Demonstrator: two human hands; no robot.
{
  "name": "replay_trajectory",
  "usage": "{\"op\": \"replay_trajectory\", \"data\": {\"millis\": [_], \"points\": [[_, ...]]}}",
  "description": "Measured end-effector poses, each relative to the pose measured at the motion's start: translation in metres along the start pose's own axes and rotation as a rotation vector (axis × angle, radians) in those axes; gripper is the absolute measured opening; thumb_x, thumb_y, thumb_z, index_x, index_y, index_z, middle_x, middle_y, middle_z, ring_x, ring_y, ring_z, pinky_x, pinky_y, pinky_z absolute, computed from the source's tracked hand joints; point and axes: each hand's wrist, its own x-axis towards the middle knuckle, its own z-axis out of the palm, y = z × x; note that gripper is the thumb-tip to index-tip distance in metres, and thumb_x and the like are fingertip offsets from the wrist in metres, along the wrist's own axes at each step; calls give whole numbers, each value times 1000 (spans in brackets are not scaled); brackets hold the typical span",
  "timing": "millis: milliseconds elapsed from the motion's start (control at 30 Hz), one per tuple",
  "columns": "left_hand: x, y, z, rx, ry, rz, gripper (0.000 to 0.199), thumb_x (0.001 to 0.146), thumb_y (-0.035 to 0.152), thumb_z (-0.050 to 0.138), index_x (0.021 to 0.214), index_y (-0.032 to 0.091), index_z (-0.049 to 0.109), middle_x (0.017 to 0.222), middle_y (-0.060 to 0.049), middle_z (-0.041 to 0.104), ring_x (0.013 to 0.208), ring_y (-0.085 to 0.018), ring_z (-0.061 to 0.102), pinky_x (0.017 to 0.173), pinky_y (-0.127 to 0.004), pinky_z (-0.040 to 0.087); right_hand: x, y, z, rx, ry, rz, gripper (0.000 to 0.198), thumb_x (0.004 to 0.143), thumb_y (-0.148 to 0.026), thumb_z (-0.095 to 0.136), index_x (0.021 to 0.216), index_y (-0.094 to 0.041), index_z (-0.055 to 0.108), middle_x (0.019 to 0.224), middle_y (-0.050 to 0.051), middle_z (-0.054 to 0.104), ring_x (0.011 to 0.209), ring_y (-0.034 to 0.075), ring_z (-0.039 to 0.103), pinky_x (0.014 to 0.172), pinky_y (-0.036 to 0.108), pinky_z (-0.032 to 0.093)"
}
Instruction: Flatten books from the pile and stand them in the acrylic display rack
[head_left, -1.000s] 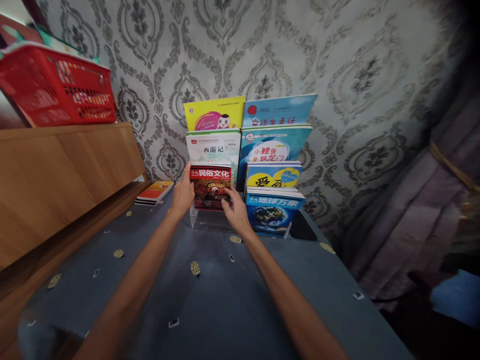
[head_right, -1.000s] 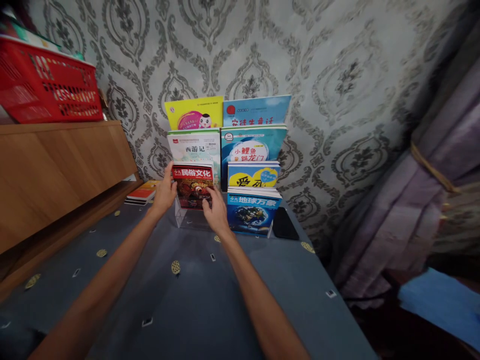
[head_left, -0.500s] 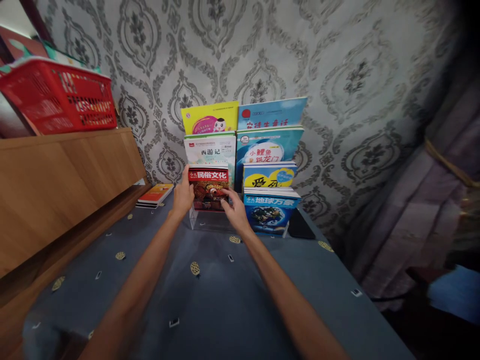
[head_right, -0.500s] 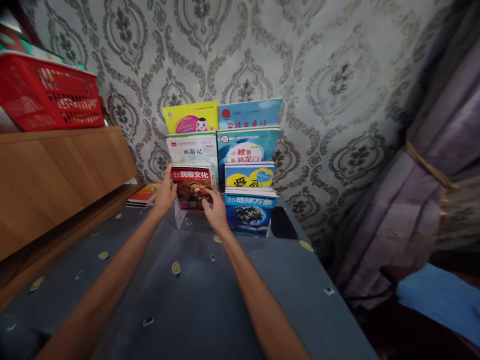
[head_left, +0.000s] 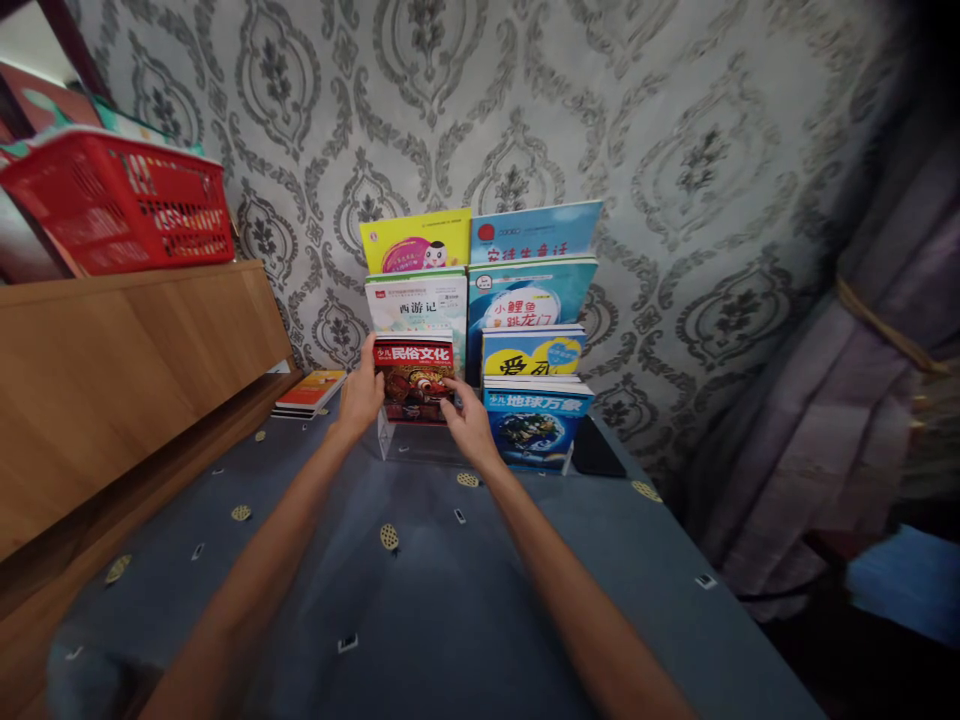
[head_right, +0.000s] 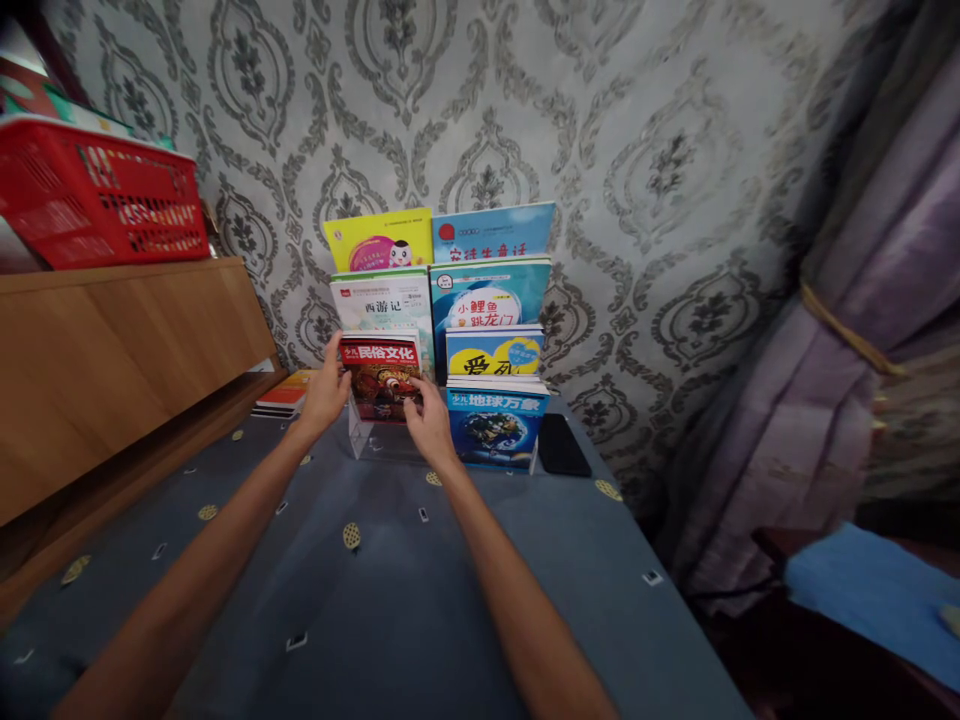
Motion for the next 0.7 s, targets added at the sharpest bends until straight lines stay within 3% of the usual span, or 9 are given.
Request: {"op": "replay_trajectory", "data": {"millis": [167,467,600,700], "points": [[-2,-4,-2,-17,9,39,77,93,13,46,161,18,10,128,-15,68,112,-30,68,103,-44,49,-1,0,0,-29,-16,-12,42,86,-31,53,124,-17,64,142,16,58,134,28,53,108,47,47],[-8,-14,-5,-64,69,77,76,90,12,46,160,19,16,124,-16,70,115,-30,67,101,-46,51,-5,-3,3,-122,6,-14,41,89,-29,50,126,-15,63,147,19,52,141,30,46,106,47,49],[-24,-27,0,-66,62,12,69,92,15,44,157,17,20,126,-16,69,119,-28,66,101,-45,51,-22,-16,11,-278,105,-67,43,91,-24,47,130,-12,59,153,21,42,147,31,35,116,53,37],[-50,-43,9,-44,-2,-87,67,93,14,43,156,16,22,133,-18,66,122,-27,65,102,-42,50,-45,-26,18,-355,62,-128,42,93,-19,43,132,-13,58,153,21,40,146,31,34,117,54,35]]}}
